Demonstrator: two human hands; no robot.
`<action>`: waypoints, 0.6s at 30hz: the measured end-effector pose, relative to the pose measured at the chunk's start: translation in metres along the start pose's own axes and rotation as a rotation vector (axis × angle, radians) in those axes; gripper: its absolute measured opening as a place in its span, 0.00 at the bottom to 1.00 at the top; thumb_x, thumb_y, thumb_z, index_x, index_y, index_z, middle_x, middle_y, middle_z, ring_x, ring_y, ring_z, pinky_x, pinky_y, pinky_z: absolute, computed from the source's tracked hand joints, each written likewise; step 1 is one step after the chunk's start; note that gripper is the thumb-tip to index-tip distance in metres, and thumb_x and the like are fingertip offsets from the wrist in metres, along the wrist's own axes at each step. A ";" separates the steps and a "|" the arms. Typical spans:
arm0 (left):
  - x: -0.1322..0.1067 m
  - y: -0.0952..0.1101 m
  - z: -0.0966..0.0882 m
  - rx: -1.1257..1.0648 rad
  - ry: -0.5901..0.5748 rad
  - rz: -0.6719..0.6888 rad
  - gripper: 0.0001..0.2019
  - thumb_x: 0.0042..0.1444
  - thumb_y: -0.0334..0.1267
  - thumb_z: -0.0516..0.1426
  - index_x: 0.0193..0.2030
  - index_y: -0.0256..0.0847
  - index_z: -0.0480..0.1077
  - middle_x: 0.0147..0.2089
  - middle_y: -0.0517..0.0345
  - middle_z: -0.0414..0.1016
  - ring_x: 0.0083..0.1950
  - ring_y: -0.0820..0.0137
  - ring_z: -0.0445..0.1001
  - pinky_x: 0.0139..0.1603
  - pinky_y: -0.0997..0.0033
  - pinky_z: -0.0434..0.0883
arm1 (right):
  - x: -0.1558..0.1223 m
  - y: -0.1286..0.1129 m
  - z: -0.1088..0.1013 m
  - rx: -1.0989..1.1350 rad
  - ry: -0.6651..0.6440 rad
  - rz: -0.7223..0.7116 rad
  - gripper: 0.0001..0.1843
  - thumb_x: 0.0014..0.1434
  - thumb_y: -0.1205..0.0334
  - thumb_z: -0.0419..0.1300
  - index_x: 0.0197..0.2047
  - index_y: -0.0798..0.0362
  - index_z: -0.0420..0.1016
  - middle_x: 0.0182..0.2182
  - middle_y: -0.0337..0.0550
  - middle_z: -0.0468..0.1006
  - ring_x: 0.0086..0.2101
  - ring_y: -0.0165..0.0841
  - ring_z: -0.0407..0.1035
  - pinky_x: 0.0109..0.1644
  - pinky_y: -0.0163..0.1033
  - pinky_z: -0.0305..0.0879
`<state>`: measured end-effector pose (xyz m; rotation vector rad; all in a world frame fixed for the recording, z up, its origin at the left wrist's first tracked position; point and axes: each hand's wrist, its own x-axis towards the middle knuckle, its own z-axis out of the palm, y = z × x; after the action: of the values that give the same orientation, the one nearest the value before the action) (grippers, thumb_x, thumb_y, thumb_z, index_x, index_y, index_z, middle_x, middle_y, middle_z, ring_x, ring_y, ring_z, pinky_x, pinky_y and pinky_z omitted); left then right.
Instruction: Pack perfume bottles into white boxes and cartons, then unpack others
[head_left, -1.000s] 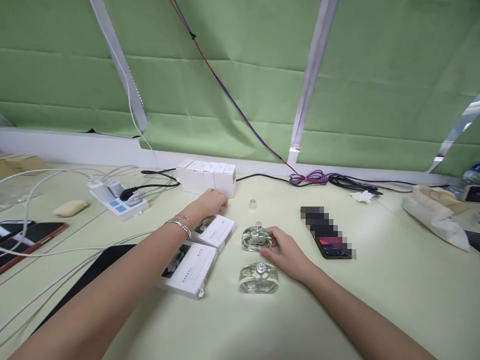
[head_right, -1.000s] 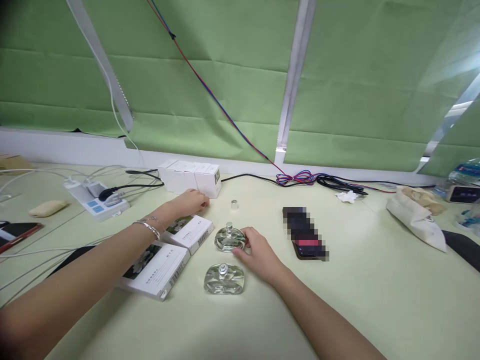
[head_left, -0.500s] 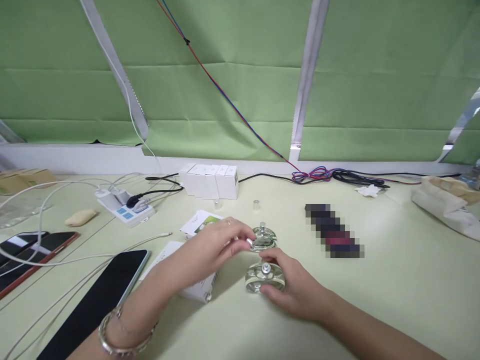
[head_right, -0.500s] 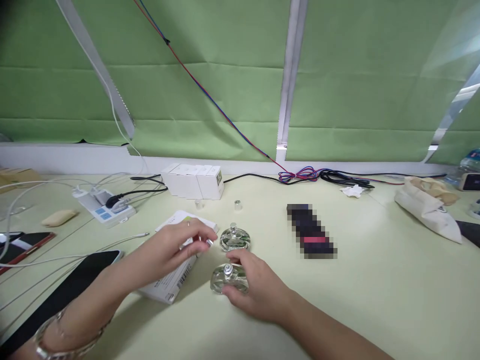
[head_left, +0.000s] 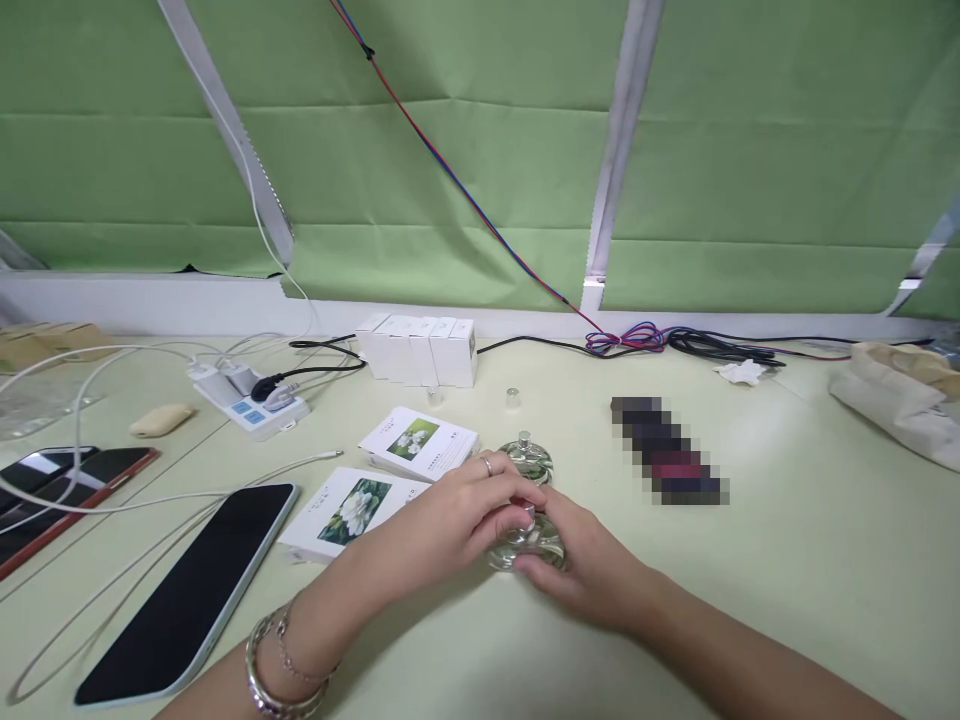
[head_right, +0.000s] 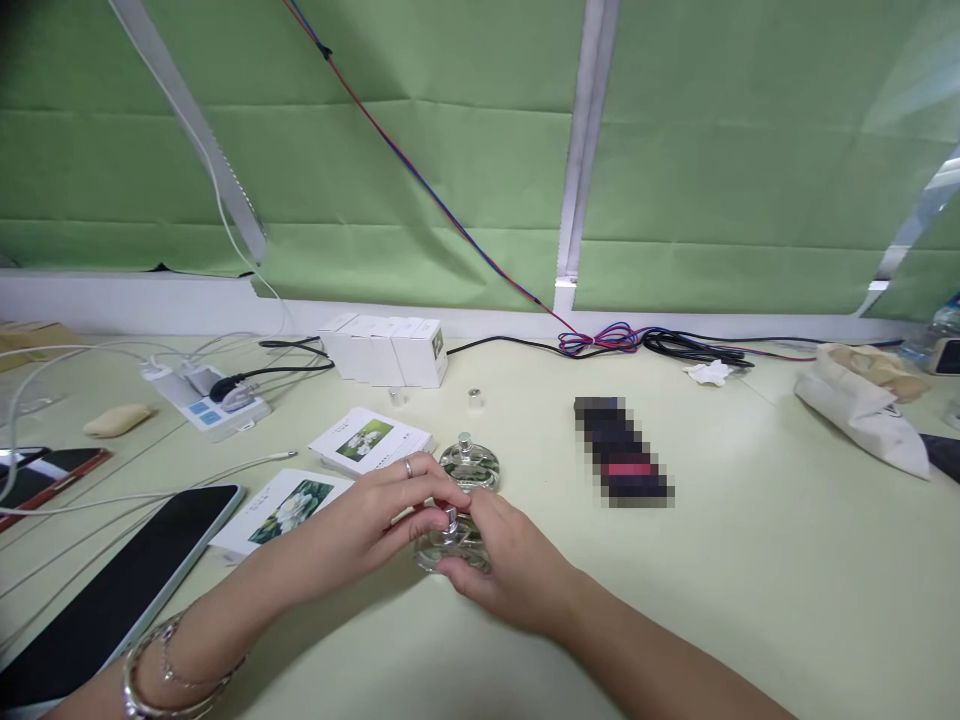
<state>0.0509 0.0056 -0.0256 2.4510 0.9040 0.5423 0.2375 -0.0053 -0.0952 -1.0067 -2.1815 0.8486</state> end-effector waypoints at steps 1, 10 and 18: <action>0.000 0.000 -0.001 0.005 -0.003 0.004 0.11 0.63 0.34 0.48 0.48 0.46 0.67 0.42 0.57 0.66 0.43 0.72 0.68 0.44 0.72 0.67 | 0.000 0.000 0.000 -0.002 -0.001 0.003 0.21 0.54 0.64 0.58 0.51 0.53 0.59 0.42 0.47 0.70 0.41 0.37 0.66 0.44 0.45 0.65; -0.003 -0.001 -0.001 -0.002 0.026 0.012 0.11 0.61 0.33 0.50 0.48 0.46 0.69 0.41 0.57 0.67 0.40 0.73 0.69 0.41 0.72 0.69 | 0.001 -0.002 -0.001 -0.017 -0.020 0.018 0.18 0.53 0.64 0.58 0.48 0.54 0.61 0.39 0.47 0.71 0.39 0.37 0.67 0.42 0.45 0.66; -0.003 -0.004 0.002 -0.001 0.040 0.051 0.12 0.62 0.34 0.49 0.49 0.46 0.68 0.41 0.57 0.67 0.40 0.73 0.69 0.41 0.73 0.69 | 0.000 -0.001 0.000 -0.020 -0.003 -0.015 0.21 0.54 0.64 0.59 0.51 0.52 0.60 0.41 0.46 0.70 0.40 0.37 0.67 0.44 0.44 0.65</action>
<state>0.0477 0.0057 -0.0305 2.4763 0.8586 0.6121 0.2371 -0.0058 -0.0942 -0.9985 -2.2007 0.8238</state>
